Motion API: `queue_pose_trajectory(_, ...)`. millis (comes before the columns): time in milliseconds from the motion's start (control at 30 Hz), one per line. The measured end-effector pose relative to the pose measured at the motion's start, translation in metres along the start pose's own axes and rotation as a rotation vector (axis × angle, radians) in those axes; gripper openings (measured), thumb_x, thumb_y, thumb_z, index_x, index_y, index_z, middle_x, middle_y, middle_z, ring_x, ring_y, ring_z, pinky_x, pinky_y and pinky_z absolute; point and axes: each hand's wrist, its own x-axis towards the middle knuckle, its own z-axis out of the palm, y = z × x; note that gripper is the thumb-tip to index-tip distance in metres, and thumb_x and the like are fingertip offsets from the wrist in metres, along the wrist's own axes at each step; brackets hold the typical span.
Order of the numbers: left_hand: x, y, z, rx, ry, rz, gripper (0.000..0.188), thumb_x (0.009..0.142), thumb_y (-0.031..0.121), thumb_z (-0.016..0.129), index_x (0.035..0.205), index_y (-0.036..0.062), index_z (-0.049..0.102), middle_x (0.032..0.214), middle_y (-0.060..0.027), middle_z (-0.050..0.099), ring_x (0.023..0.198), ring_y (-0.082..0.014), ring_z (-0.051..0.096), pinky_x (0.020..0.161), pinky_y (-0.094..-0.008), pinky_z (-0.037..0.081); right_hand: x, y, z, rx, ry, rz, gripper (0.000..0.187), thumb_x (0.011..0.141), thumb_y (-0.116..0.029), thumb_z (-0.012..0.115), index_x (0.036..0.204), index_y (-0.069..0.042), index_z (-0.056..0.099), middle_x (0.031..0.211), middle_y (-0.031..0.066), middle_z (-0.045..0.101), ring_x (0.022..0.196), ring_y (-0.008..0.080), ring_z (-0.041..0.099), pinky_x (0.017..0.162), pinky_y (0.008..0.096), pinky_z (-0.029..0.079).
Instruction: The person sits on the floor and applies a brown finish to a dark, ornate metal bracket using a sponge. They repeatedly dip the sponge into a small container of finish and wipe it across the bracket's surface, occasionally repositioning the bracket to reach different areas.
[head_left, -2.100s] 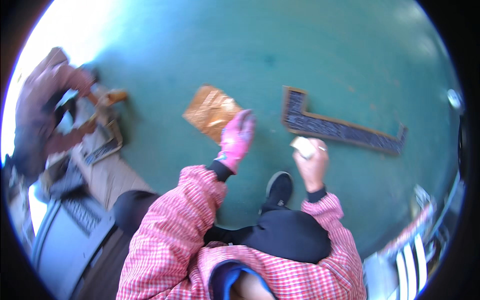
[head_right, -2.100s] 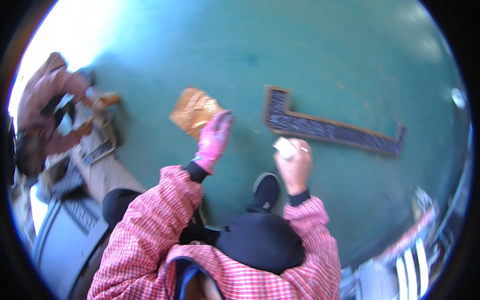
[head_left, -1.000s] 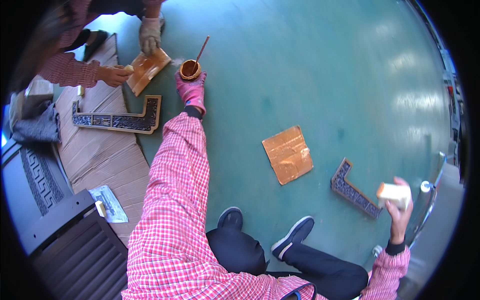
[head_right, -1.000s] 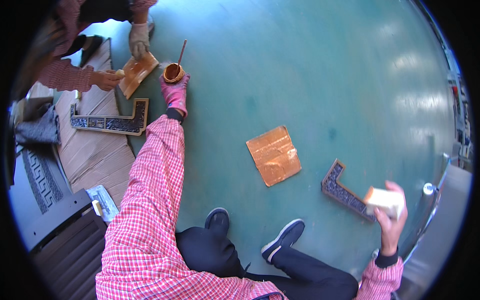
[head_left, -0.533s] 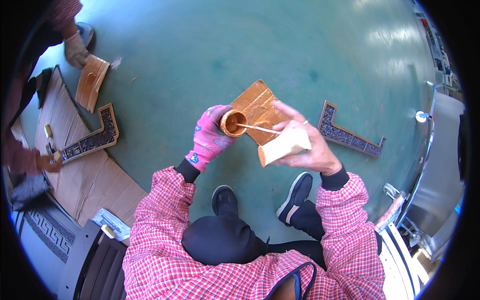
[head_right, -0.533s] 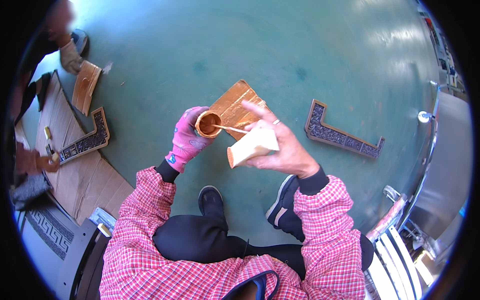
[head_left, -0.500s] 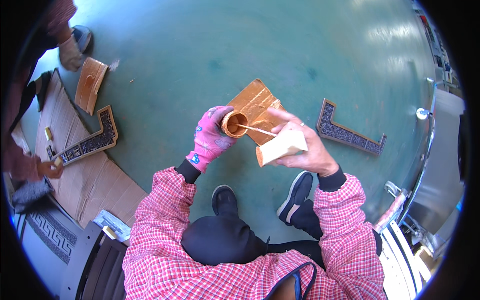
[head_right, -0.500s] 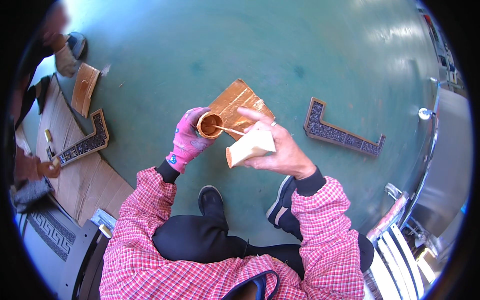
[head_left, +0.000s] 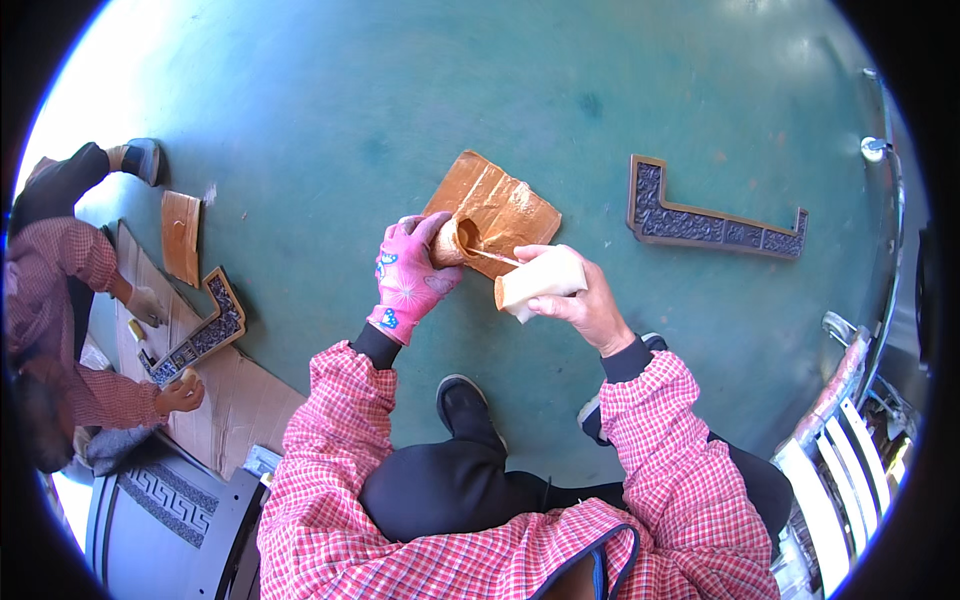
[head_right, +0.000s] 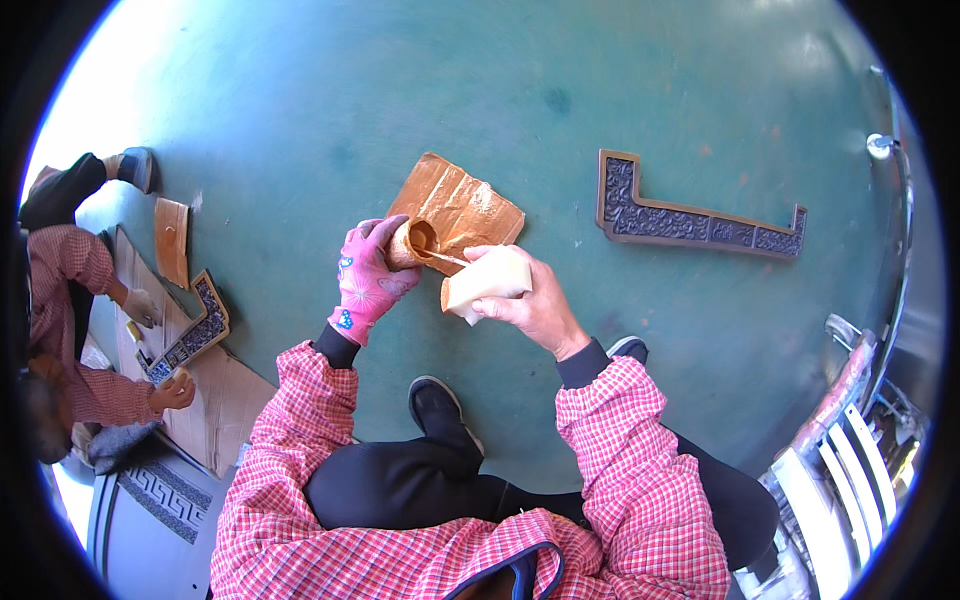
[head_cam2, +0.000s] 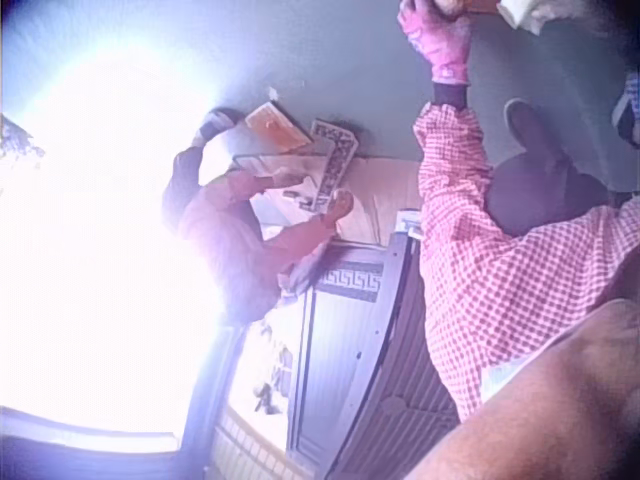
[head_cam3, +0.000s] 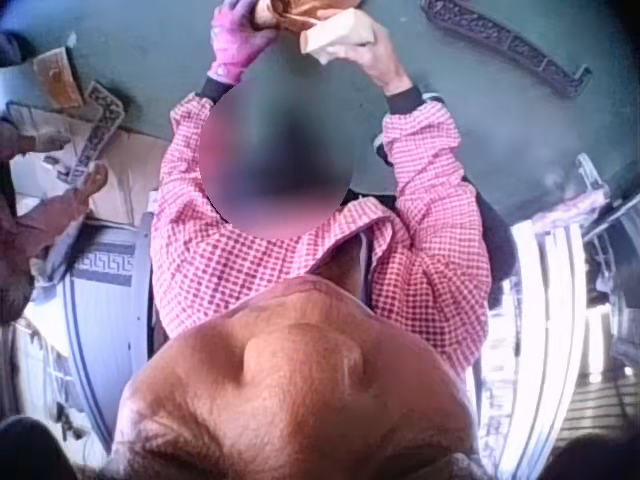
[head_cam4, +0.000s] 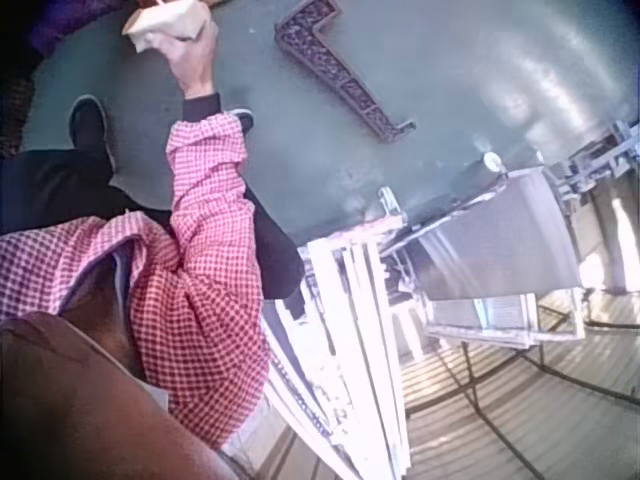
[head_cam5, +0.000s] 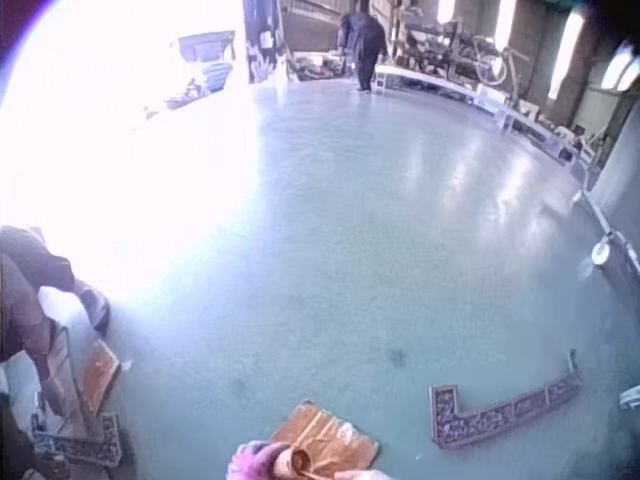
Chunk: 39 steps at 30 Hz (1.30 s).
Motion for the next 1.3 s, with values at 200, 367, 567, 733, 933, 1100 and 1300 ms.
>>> queue_pose_trajectory(200,0.009,0.006,0.004,0.106,-0.033,-0.008,0.066,0.058,0.018,0.077,0.121,0.0157,0.062,0.116,-0.0118,0.06,0.109,-0.0334,0.054,0.093,-0.0424,0.048,0.007,0.016,-0.013,0.038,-0.01,0.002,0.059,0.072,-0.016,0.081,0.123,0.0,0.058,0.111,0.006,0.065,0.103,0.0138,0.061,0.09,0.0294,0.05)
queue_pose_trajectory(367,0.013,0.009,0.009,0.15,-0.04,0.003,0.067,0.057,0.019,0.078,0.122,0.0166,0.062,0.117,-0.012,0.059,0.109,-0.0333,0.054,0.093,-0.0423,0.048,0.007,0.018,-0.019,0.048,0.005,-0.009,0.058,0.072,-0.017,0.082,0.123,-0.001,0.058,0.111,0.0058,0.065,0.102,0.0136,0.062,0.089,0.0293,0.05)
queue_pose_trajectory(567,0.014,0.009,0.013,0.177,-0.048,0.02,0.068,0.057,0.02,0.079,0.122,0.0174,0.062,0.117,-0.012,0.059,0.109,-0.0332,0.054,0.093,-0.0424,0.047,0.004,0.016,-0.021,0.06,0.003,-0.001,0.058,0.072,-0.016,0.082,0.123,-0.001,0.058,0.112,0.0056,0.065,0.102,0.0135,0.062,0.089,0.0295,0.05)
queue_pose_trajectory(733,0.013,0.011,0.012,0.197,-0.038,0.039,0.069,0.057,0.019,0.08,0.123,0.0166,0.061,0.114,-0.0113,0.06,0.109,-0.0337,0.054,0.095,-0.043,0.046,0.002,0.014,-0.02,0.04,-0.007,-0.018,0.058,0.073,-0.014,0.082,0.124,-0.001,0.058,0.112,0.0057,0.065,0.103,0.0136,0.062,0.09,0.0296,0.05)
queue_pose_trajectory(933,0.012,0.013,0.013,0.216,-0.041,0.042,0.068,0.058,0.019,0.079,0.123,0.0166,0.06,0.114,-0.0117,0.06,0.109,-0.0339,0.054,0.095,-0.0433,0.046,0.0,0.013,-0.02,0.054,-0.01,-0.027,0.058,0.073,-0.014,0.082,0.124,-0.001,0.057,0.113,0.0064,0.065,0.103,0.014,0.062,0.089,0.0299,0.051)
queue_pose_trajectory(1100,0.011,0.012,0.013,0.219,-0.03,0.061,0.067,0.059,0.019,0.079,0.123,0.0166,0.06,0.114,-0.012,0.06,0.108,-0.0342,0.054,0.094,-0.0434,0.046,-0.002,0.011,-0.018,0.052,-0.017,-0.024,0.058,0.073,-0.014,0.082,0.124,-0.001,0.057,0.113,0.0069,0.065,0.104,0.0143,0.062,0.09,0.03,0.051)
queue_pose_trajectory(1300,0.01,0.012,0.014,0.2,-0.017,0.07,0.068,0.059,0.019,0.08,0.123,0.0163,0.06,0.114,-0.0123,0.06,0.108,-0.0343,0.054,0.093,-0.0433,0.046,-0.004,0.01,-0.016,0.05,-0.012,-0.051,0.059,0.073,-0.016,0.083,0.124,-0.001,0.057,0.113,0.0076,0.065,0.104,0.0149,0.062,0.09,0.0303,0.051)
